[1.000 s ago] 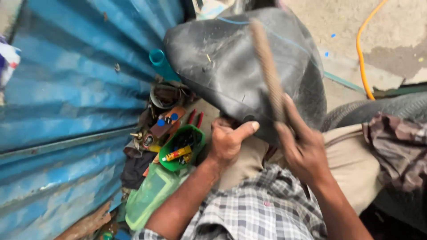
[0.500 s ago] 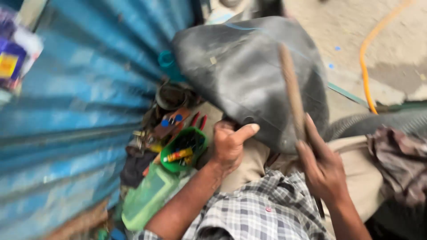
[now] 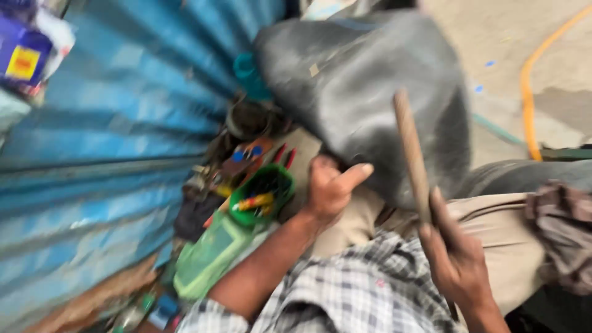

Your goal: The person is repairing a punctured inner tube by sanding the surface with a metal rod, applying adhesive, and then placing and pressing a rubber patch onto the puncture.

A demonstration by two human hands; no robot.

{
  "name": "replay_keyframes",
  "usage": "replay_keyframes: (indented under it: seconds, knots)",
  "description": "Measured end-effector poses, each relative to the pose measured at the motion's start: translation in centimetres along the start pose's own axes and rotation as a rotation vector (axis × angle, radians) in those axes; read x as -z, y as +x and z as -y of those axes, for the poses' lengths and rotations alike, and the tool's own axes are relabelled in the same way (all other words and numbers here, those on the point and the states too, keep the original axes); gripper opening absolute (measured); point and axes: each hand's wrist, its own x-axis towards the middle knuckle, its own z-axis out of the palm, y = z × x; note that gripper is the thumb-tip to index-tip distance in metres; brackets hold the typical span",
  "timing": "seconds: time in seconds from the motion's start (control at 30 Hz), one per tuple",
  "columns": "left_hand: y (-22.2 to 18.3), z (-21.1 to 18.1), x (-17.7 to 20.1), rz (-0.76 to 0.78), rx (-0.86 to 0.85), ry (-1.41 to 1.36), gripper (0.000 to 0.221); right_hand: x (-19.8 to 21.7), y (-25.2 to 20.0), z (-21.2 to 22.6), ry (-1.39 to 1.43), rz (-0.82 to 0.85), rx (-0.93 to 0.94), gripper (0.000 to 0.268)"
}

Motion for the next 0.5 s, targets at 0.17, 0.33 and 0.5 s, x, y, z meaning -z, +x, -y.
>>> replay_keyframes:
  seconds: [0.17, 0.33, 0.5]
  knots:
    - [3.3, 8.6, 6.1, 0.196, -0.224, 0.318, 0.018, -1.1, 2.4, 2.2, -0.101, 0.066, -0.021, 0.06]
    - [0.6, 1.3, -0.2, 0.178, -0.11, 0.133, 0.017, 0.2, 5.4, 2.8, -0.05, -0.03, 0.075, 0.056]
    - [2.2, 4.9, 4.5, 0.222, -0.199, 0.156, 0.015, 0.2, -1.3, -3.8, 0.053, 0.049, -0.085, 0.059]
